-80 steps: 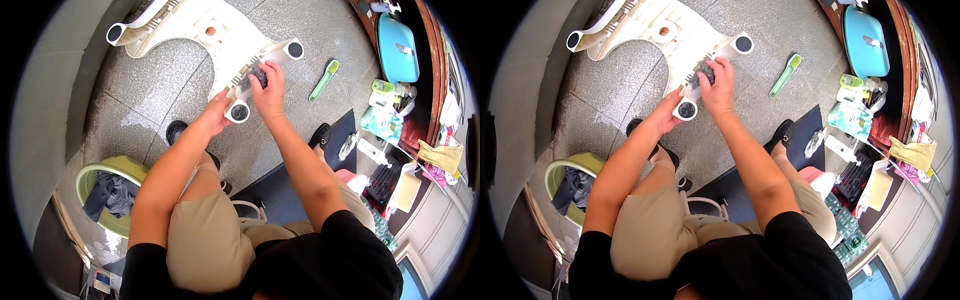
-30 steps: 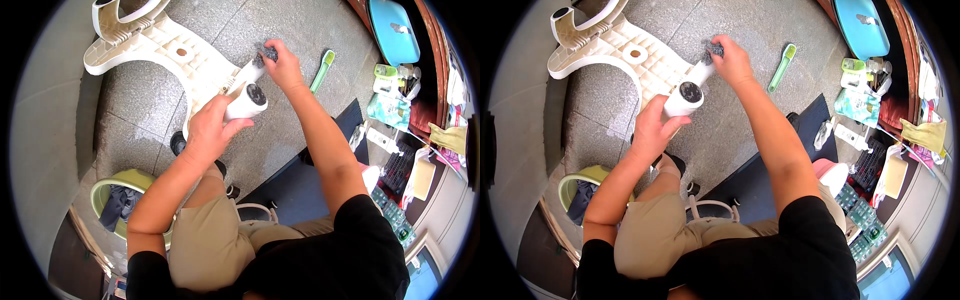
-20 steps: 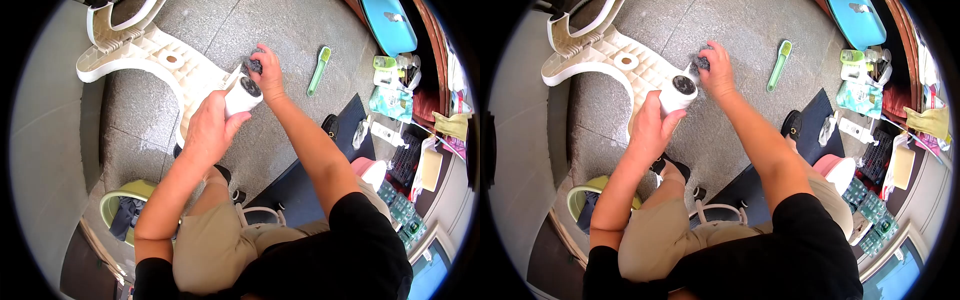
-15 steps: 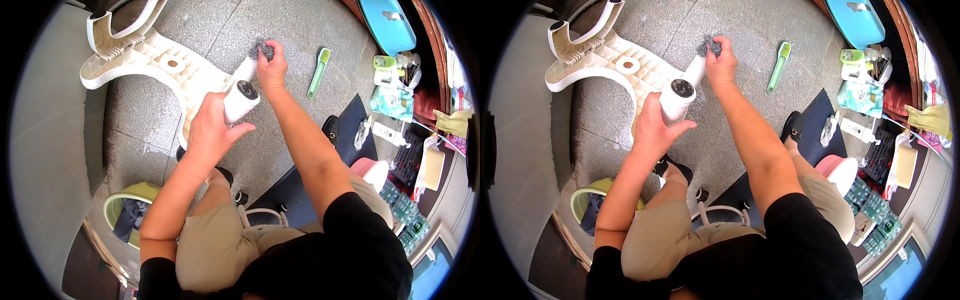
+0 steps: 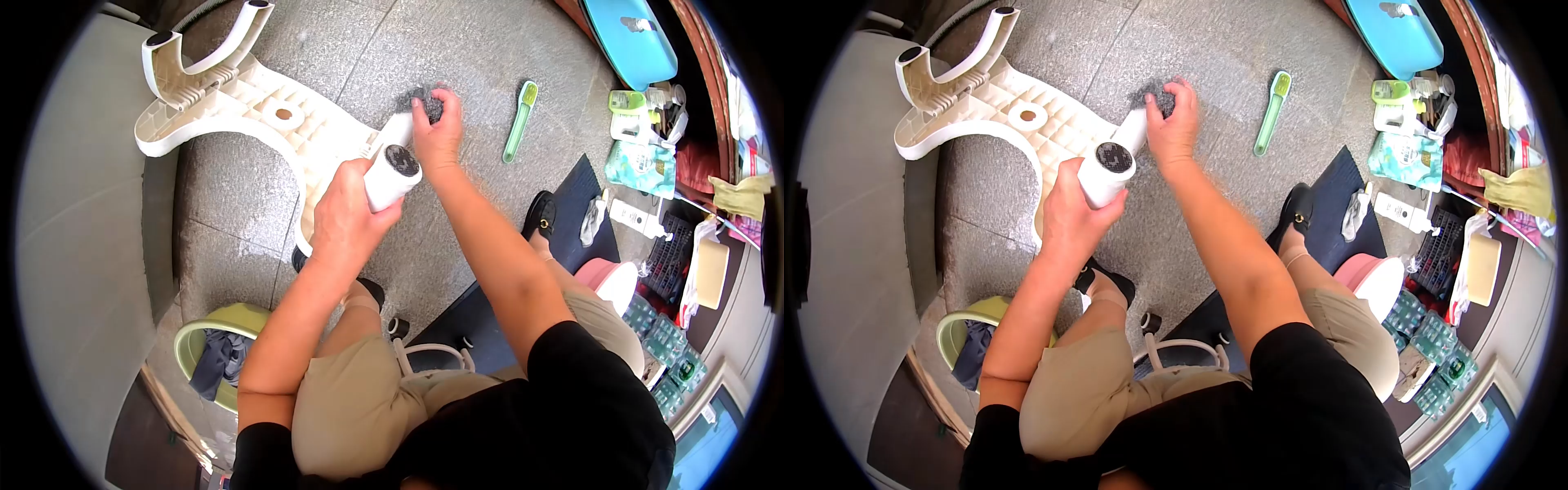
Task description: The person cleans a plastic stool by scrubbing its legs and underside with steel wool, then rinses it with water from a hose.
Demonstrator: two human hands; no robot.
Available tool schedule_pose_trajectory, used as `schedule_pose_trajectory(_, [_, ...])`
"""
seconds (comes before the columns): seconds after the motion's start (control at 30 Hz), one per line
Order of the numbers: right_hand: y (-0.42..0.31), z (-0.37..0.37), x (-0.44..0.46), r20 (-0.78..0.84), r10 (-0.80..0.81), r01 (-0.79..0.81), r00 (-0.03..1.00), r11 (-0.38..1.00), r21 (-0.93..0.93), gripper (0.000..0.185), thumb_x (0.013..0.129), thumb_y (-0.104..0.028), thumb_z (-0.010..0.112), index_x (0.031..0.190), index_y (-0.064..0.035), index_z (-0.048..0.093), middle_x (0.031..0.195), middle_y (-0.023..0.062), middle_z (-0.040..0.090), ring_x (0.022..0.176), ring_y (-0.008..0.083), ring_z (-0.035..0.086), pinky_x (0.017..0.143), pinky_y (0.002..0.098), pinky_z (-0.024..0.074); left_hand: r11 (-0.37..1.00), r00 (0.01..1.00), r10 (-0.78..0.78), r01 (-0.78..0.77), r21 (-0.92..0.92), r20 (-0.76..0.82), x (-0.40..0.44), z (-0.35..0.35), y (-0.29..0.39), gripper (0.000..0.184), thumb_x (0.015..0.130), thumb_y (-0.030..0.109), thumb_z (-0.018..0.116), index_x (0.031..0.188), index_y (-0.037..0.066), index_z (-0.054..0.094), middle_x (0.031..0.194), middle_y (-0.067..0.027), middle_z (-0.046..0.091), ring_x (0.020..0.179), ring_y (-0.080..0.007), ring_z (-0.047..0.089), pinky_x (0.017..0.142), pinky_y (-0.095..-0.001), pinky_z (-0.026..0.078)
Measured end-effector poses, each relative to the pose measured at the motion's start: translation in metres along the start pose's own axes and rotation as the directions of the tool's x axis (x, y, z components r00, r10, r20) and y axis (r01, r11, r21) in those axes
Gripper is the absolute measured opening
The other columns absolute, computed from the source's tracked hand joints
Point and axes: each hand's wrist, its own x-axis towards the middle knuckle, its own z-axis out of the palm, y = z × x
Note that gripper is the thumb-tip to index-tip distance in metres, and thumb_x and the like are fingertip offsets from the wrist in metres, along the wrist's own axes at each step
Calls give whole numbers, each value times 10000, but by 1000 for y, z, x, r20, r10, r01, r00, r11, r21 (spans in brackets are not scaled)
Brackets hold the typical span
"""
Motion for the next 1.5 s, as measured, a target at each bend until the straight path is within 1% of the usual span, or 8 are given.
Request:
schedule_pose_trajectory(0.13, [-6, -10, -32, 122, -262, 285, 957, 926, -247, 309, 736, -120, 786, 977, -126, 592, 1389, 210, 480, 1220, 416, 512, 983, 436, 462, 1000, 1000, 1, -1, -24, 11, -2, 1, -5, 534, 700, 178, 817, 1108, 29, 507, 979, -180, 617, 891, -383, 634, 728, -463, 510])
schedule_pose_trajectory(0.3, [-20, 3, 19, 143, 13, 21, 990, 972, -235, 312, 764, -186, 780, 990, -102, 582, 1089, 176, 652, 960, 351, 642, 808, 401, 516, 1000, 1000, 15, -15, -19, -21, -5, 3, -5, 531, 702, 194, 825, 1086, 30, 497, 936, -192, 637, 847, -364, 657, 707, -437, 522])
schedule_pose_trajectory(0.5, [11, -10, -6, 154, 484, -490, 861, 713, 502, 259, 916, -172, 685, 1097, -53, 542, 992, 12, 605, 900, 106, 558, 805, 274, 472, 967, 988, -154, 156, -199, 28, -9, 8, -9, 387, 721, 130, 826, 979, 10, 563, 893, -110, 677, 808, -161, 664, 708, -320, 526])
schedule_pose_trajectory(0.83, [-33, -15, 16, 65, -60, 49, 996, 984, 170, 367, 852, -139, 723, 1150, -69, 519, 1291, 175, 590, 1163, 269, 583, 985, 347, 457, 859, 990, -138, 129, -496, 18, -18, 2, -5, 297, 706, 83, 821, 936, 10, 648, 858, -55, 697, 769, -103, 649, 695, -279, 532])
schedule_pose_trajectory(1.1, [-42, -11, 10, 218, 221, -286, 951, 898, 335, 328, 904, -100, 636, 1221, -45, 573, 1171, 103, 649, 1091, 183, 599, 935, 315, 471, 850, 985, -162, 167, -499, 54, -18, -23, 4, 320, 694, 69, 820, 958, -3, 654, 863, -60, 698, 789, -105, 648, 719, -276, 529])
schedule_pose_trajectory(1.17, [-30, 4, 6, 138, 533, -461, 835, 540, 704, 353, 914, -111, 624, 1250, -38, 547, 1205, 113, 627, 1106, 183, 586, 944, 310, 462, 875, 989, -145, 146, -461, 36, -22, -26, 4, 311, 696, 63, 817, 951, -5, 653, 865, -57, 697, 793, -101, 646, 718, -274, 529])
schedule_pose_trajectory(1.33, [-71, -10, -2, 84, 148, -167, 985, 931, 324, 415, 875, -105, 683, 1255, -47, 528, 1204, 143, 612, 1079, 233, 604, 925, 333, 484, 855, 992, -123, 112, -506, 12, -22, -23, -1, 304, 689, 56, 815, 943, -1, 657, 863, -58, 691, 782, -103, 645, 711, -275, 527])
schedule_pose_trajectory(1.5, [-56, -7, 2, 153, 223, -263, 963, 902, 342, 457, 897, -112, 673, 1318, -38, 509, 1227, 113, 601, 1112, 196, 575, 974, 327, 453, 856, 990, -136, 133, -500, 32, -21, -22, 3, 288, 693, 65, 810, 930, 3, 657, 850, -55, 688, 772, -111, 651, 706, -285, 530])
